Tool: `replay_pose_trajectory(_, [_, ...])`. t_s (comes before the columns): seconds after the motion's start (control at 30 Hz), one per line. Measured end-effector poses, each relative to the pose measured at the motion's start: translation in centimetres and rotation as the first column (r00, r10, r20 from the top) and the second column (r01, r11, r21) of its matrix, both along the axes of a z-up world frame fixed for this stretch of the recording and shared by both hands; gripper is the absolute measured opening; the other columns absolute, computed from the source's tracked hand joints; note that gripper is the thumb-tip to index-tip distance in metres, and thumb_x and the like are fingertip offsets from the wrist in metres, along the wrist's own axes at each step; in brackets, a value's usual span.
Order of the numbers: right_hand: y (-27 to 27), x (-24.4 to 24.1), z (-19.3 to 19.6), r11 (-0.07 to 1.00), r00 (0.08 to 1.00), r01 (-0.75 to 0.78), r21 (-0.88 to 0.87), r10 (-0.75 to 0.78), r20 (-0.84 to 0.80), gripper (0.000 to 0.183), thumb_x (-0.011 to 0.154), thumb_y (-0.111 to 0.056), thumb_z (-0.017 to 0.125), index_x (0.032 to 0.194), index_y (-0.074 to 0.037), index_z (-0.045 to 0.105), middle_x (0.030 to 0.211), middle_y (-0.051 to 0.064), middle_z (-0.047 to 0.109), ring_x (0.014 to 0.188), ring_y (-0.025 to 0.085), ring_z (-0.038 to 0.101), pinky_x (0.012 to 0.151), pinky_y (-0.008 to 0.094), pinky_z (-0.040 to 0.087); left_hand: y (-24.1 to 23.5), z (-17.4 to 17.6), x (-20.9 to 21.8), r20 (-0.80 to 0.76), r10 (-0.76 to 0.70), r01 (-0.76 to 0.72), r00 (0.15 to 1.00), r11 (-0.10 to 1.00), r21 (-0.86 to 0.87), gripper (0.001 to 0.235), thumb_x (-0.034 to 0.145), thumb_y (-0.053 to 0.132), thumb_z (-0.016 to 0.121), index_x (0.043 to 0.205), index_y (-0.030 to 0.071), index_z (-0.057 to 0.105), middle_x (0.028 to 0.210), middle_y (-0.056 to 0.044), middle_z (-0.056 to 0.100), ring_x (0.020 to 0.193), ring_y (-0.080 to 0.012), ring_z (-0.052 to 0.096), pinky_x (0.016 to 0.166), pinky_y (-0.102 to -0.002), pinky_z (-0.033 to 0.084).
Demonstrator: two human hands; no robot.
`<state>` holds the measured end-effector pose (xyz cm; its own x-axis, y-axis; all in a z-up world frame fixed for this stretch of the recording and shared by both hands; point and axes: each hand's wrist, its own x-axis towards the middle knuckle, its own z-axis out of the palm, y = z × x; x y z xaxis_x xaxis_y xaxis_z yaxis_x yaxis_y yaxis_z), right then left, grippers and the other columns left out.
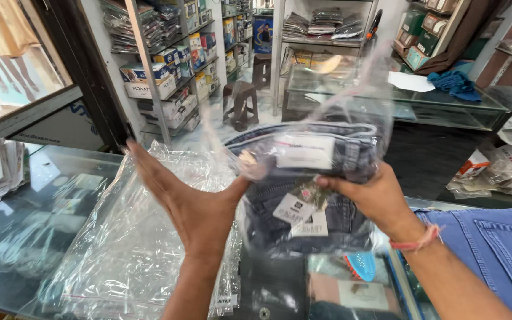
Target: The person uses a blue brush to clean the surface of folded denim jeans on a glass counter. After brushing, the person folds the jeans, places them into a clear plastic bag, and seals the bag. The process is repeated with another pair of jeans.
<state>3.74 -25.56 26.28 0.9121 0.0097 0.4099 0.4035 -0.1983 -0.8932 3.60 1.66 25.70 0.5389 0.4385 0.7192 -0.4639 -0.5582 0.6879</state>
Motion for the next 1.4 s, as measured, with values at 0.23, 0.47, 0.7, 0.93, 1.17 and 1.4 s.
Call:
replay_pose_trajectory(0.23, [-1.4,-0.2,-4.2,0.966,0.948,0.116,0.232,-0.037,-0.316,0.032,0.076,-0.006,0.081,0.107,-0.002,0.074,0.095,0.005,0.081,0.089,0.017,0.076,0.084,0.033,0.061,-2.3,-2.4,2.4,-0.253,-0.742,0.524,0.621,0.633,-0.570,0.055,0.066,0.025,0.093,0.107,-0.005,0.072,0.088,-0.008,0.079,0.076,-0.0131,0.073,0.072,-0.027,0.060])
replay_pose_trajectory(0.47, [-3.3,1.9,-1.7,0.849,0.962,0.190,0.493,-0.060,-0.267,0.033,0.097,-0.024,0.082,0.107,-0.001,0.061,0.089,0.009,0.068,0.076,0.021,0.066,0.067,0.035,0.056,-3.7,0.3,2.7,-0.292,-0.640,0.319,0.711,0.663,-0.677,0.047,0.086,0.042,0.079,0.077,-0.004,0.077,0.072,-0.010,0.072,0.062,-0.0117,0.059,0.062,-0.029,0.047])
replay_pose_trajectory(0.7, [-4.1,3.0,-1.6,0.807,0.831,0.382,0.451,-0.087,-0.549,0.052,0.082,0.008,0.051,0.127,-0.017,0.058,0.104,0.012,0.070,0.098,0.021,0.068,0.080,0.034,0.059,-4.8,-0.8,4.7,-0.217,-0.642,0.170,0.736,0.485,-0.858,0.033,0.093,0.025,0.066,0.083,-0.007,0.061,0.075,-0.009,0.060,0.067,-0.0159,0.051,0.062,-0.034,0.041])
replay_pose_trajectory(0.93, [-3.5,-1.4,-6.1,0.919,0.891,0.073,0.387,0.114,-0.440,0.046,0.086,-0.023,0.064,0.126,-0.001,0.067,0.114,0.014,0.075,0.107,0.022,0.070,0.098,0.036,0.052,-4.4,-4.2,7.6,-0.168,-0.582,0.025,0.796,0.309,-0.951,0.060,0.082,0.001,0.045,0.140,0.006,0.035,0.121,-0.018,0.052,0.098,-0.0184,0.056,0.086,-0.034,0.049])
replay_pose_trajectory(1.17, [-1.8,-1.5,-9.3,0.960,0.929,0.174,0.221,-0.086,-0.359,0.041,0.073,-0.016,0.085,0.111,-0.004,0.075,0.103,0.008,0.082,0.099,0.016,0.076,0.095,0.033,0.055,-2.7,-6.2,7.7,-0.483,-0.585,0.176,0.652,0.736,-0.654,0.058,0.087,0.036,0.058,0.122,-0.008,0.076,0.118,-0.024,0.071,0.105,-0.0301,0.061,0.095,-0.044,0.046])
replay_pose_trajectory(1.4, [0.8,1.6,-8.8,0.896,0.893,0.423,0.136,-0.386,-0.231,0.045,0.077,-0.024,0.086,0.112,-0.002,0.069,0.103,0.009,0.078,0.091,0.018,0.073,0.083,0.032,0.056,-2.6,-8.2,4.4,-0.799,-0.297,0.422,0.523,0.905,-0.060,0.089,0.072,0.069,0.076,0.120,-0.005,0.065,0.108,-0.023,0.073,0.102,-0.0352,0.072,0.091,-0.045,0.054])
